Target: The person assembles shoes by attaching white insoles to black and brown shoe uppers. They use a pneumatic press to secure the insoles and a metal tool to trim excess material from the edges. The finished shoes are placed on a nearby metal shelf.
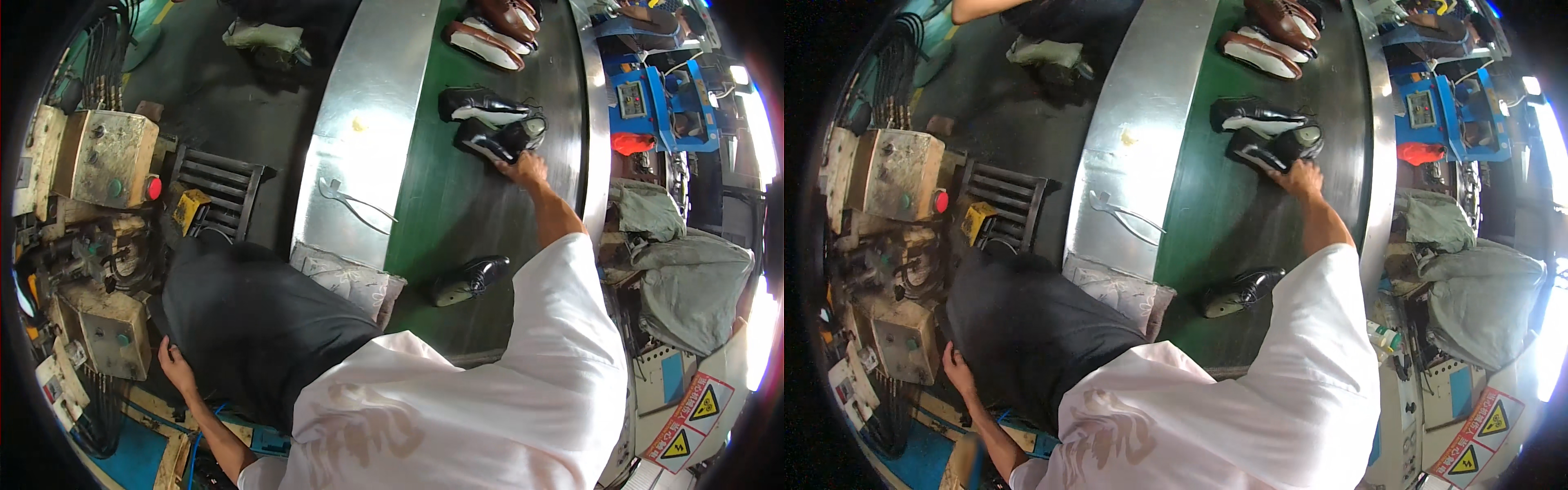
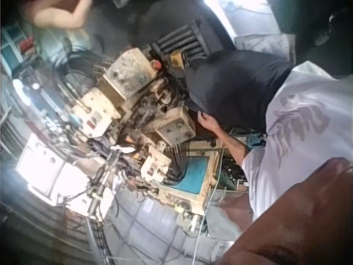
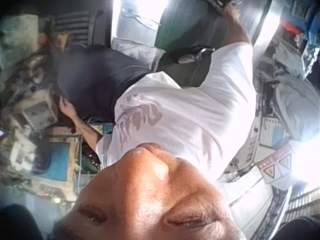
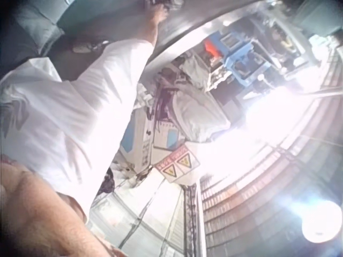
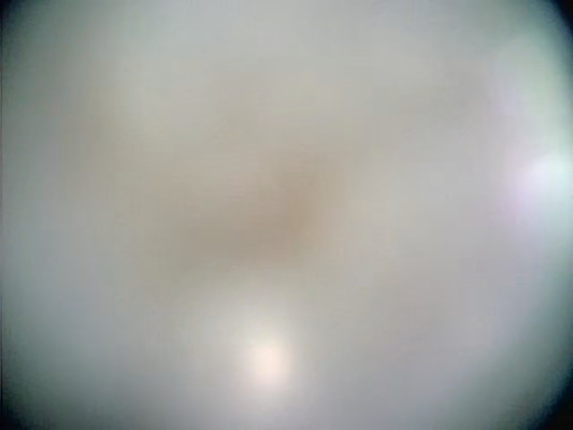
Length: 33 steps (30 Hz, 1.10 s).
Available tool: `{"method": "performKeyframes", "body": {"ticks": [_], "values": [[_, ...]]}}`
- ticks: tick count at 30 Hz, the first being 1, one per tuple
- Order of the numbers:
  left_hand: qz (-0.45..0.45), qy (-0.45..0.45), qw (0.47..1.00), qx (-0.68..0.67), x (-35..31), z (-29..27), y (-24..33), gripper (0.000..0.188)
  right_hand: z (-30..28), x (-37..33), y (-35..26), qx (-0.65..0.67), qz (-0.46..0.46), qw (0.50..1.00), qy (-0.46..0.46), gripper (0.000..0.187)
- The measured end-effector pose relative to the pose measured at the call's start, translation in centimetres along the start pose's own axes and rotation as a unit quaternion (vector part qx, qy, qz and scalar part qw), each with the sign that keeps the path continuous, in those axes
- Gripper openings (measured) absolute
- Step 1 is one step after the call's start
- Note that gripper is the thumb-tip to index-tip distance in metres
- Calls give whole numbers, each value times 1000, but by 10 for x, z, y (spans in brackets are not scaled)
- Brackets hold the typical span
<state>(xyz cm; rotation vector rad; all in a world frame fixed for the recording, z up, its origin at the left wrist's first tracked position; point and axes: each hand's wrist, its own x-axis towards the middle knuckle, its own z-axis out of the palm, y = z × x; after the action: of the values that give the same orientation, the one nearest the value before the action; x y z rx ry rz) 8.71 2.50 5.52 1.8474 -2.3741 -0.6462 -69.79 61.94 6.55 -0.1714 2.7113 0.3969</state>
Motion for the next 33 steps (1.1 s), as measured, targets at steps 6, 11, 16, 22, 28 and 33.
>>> {"method": "performKeyframes", "body": {"ticks": [6, 11, 16, 22, 28, 33], "values": [[96, 35, 994, -42, 19, 20, 33, 35, 77, -54, -45, 292, 56, 952, 79, 90], [176, 17, 970, -166, 34, 27, 138, 35, 56, -99, -80, 605, 89, 788, -76, 76], [209, -59, 898, -384, 22, 14, 253, 37, -11, -185, -176, 697, -36, 707, -115, 71], [317, -98, 837, -436, 7, -41, 342, 49, -72, -310, -323, 606, -247, 722, -225, 81], [276, 157, 886, -337, -4, -51, 249, 25, -73, -411, -406, 434, -455, 694, -350, 95], [188, 196, 914, -302, -32, -35, 200, 24, -82, -436, -482, 349, -605, 704, -128, 69]]}}
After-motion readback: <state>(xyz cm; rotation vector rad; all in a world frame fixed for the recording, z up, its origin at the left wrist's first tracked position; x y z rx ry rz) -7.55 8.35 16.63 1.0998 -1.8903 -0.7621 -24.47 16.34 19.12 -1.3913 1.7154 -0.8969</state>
